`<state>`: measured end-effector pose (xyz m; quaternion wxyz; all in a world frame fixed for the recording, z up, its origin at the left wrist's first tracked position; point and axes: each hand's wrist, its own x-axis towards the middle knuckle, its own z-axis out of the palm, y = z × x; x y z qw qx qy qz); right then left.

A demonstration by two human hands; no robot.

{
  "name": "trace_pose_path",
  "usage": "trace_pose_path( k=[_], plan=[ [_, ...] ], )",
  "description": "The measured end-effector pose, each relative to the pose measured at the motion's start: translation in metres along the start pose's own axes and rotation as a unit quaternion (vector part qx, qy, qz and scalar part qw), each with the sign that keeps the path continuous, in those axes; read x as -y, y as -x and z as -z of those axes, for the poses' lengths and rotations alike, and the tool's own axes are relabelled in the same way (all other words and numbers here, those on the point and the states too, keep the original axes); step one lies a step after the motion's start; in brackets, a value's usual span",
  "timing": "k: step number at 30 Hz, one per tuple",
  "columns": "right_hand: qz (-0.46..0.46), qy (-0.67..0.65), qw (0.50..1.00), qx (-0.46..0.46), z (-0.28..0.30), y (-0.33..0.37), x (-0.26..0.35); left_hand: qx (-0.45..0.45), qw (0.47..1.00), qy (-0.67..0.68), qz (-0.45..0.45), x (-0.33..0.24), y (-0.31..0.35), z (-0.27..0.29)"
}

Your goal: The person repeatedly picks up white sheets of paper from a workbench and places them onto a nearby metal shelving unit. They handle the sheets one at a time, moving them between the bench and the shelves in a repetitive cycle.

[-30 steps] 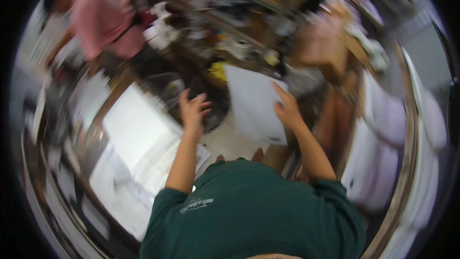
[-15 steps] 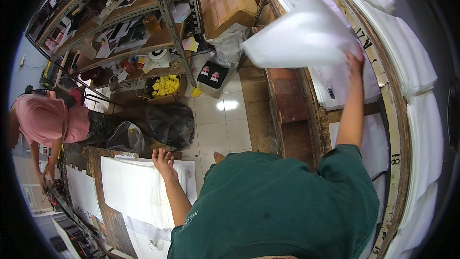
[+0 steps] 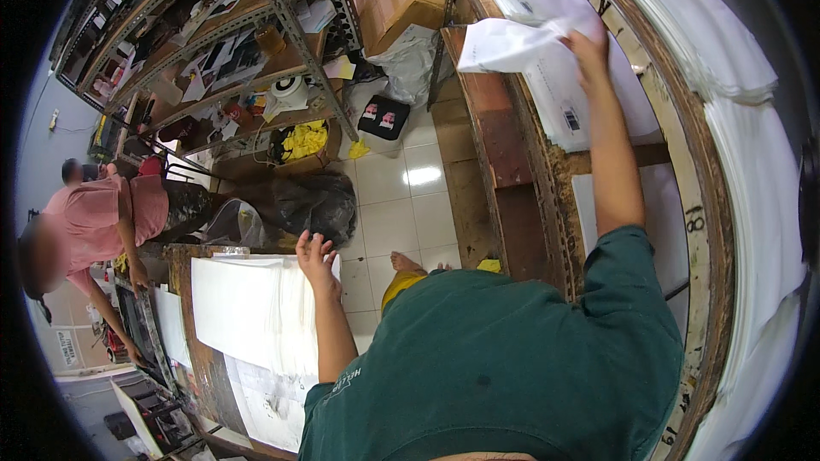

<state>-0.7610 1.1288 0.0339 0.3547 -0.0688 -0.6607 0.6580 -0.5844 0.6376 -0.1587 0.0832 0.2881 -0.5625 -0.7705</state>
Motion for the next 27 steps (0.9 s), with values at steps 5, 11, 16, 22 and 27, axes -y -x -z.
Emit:
trace_pose_path(
  k=[5,11,16,22,27],
  plan=[
    [0.314,0.275,0.908,0.030,-0.080,0.015,-0.015,0.015,1.000,-0.007,0.006,0.019,0.022,-0.002],
    [0.223,0.285,0.911,0.199,-0.151,0.099,0.009,-0.031,0.999,-0.021,0.033,0.040,0.050,0.029],
    [0.183,0.259,0.917,0.244,-0.169,0.139,0.012,-0.010,0.997,-0.070,0.020,0.040,0.064,0.035],
    [0.213,0.308,0.864,0.338,-0.168,0.187,-0.001,0.068,0.990,-0.117,-0.037,-0.006,0.030,0.000],
    [0.220,0.372,0.739,0.517,-0.152,0.264,-0.001,0.269,0.958,-0.072,0.069,-0.083,-0.022,-0.094]
  ],
)
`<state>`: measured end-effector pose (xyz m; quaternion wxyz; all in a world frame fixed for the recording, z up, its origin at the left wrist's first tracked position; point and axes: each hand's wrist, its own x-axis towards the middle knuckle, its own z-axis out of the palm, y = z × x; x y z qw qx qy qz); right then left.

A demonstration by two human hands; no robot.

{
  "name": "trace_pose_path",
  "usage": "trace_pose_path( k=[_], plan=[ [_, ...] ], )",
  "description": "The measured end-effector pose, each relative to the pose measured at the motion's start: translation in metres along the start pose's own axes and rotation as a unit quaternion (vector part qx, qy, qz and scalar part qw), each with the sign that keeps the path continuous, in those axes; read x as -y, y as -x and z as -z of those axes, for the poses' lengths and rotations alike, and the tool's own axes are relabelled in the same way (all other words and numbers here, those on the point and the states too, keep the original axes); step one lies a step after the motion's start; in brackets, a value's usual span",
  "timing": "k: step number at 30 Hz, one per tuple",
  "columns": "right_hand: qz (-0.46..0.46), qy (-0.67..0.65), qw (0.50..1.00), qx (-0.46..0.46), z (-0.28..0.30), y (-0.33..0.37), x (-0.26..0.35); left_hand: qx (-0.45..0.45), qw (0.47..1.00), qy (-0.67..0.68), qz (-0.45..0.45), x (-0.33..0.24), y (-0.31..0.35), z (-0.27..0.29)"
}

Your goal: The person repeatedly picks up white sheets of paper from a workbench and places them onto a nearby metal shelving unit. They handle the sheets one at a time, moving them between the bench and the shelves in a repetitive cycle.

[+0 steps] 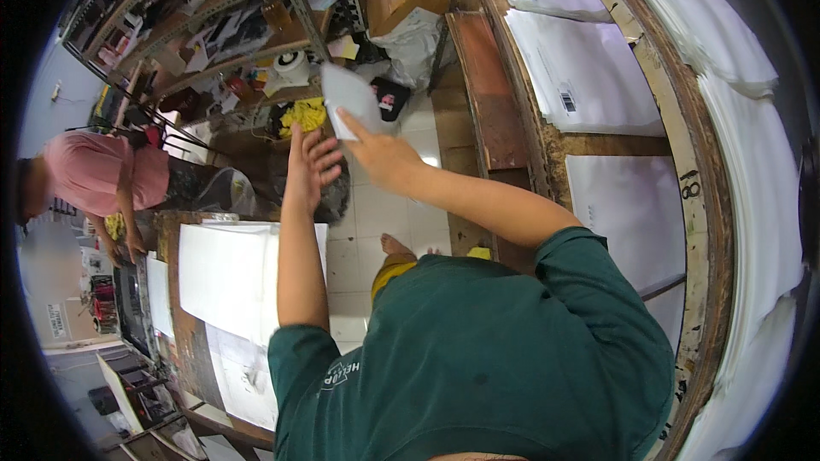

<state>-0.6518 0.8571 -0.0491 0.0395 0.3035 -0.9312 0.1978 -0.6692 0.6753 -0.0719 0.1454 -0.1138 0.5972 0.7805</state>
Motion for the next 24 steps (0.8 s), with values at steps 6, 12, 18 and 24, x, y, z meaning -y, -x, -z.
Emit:
trace_pose_path(
  k=[6,12,18,24],
  plan=[
    [0.076,-0.009,0.987,0.141,-0.011,0.037,-0.015,-0.020,1.000,0.022,0.003,0.045,-0.060,-0.016],
    [-0.222,0.087,0.913,-0.331,0.111,0.105,-0.233,-0.021,0.998,0.008,-0.061,0.068,-0.052,-0.015],
    [-0.624,0.447,0.623,-0.150,0.211,0.263,-0.404,-0.085,0.992,-0.024,-0.090,0.084,-0.047,0.011],
    [-0.647,0.451,0.600,-0.134,0.219,0.288,-0.458,-0.117,0.983,-0.068,-0.127,0.060,-0.053,0.024]
  ],
)
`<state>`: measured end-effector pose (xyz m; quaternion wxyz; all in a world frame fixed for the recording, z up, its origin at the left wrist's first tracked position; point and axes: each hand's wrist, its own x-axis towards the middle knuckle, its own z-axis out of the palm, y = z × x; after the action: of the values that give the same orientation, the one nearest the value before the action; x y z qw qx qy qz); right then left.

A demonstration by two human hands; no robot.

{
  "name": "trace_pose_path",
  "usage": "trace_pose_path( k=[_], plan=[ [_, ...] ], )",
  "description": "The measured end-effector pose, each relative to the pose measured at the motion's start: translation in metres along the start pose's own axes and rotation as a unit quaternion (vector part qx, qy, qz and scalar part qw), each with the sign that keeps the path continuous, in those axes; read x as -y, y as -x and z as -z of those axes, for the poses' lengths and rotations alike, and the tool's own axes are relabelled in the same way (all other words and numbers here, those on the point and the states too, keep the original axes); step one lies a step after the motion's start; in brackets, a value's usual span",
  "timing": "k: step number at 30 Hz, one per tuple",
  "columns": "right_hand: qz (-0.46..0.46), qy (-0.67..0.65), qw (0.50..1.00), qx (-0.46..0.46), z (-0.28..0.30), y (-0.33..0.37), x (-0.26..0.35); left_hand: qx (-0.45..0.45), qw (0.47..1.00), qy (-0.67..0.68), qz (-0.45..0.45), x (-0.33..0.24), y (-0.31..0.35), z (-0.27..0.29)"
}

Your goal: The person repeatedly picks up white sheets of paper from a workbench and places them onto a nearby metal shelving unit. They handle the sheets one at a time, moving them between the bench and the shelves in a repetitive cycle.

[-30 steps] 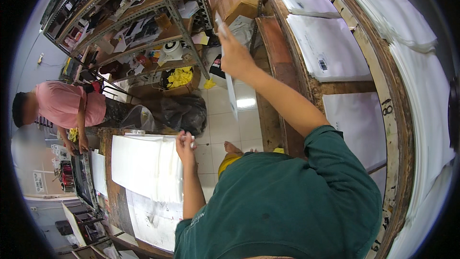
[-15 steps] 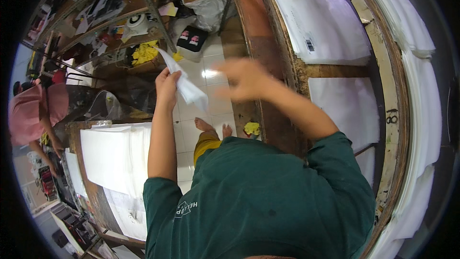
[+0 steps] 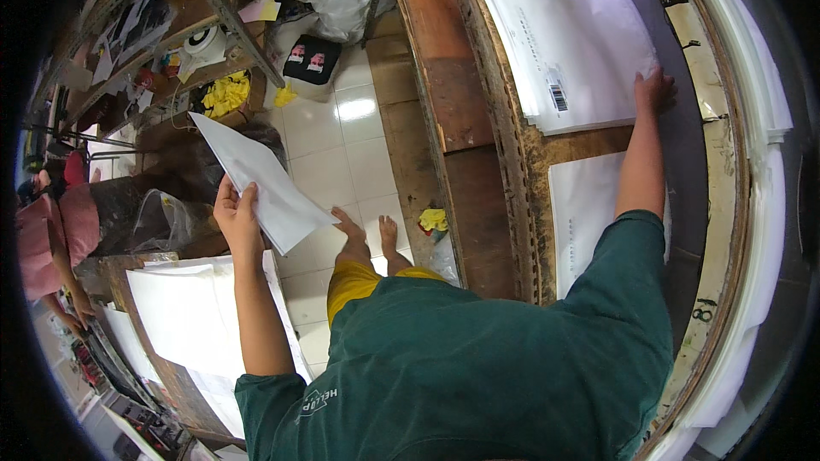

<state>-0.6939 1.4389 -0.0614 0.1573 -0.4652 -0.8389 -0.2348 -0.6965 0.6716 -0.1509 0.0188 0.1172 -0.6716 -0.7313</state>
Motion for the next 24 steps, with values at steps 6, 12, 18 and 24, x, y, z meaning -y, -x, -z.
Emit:
trace_pose_path(
  k=[6,12,18,24],
  plan=[
    [0.024,-0.100,0.994,-0.038,-0.036,-0.034,-0.015,-0.010,0.999,-0.018,-0.036,-0.022,-0.017,0.008],
    [0.119,-0.144,0.972,-0.142,-0.034,-0.031,-0.011,-0.031,0.998,-0.036,-0.040,-0.026,-0.019,0.021],
    [0.196,-0.129,0.955,-0.182,0.045,0.016,0.012,-0.042,0.997,-0.031,-0.052,-0.041,-0.034,0.030],
    [0.268,-0.529,0.770,0.236,0.287,0.247,0.170,-0.136,0.976,-0.113,-0.128,-0.096,-0.081,0.066]
  ],
)
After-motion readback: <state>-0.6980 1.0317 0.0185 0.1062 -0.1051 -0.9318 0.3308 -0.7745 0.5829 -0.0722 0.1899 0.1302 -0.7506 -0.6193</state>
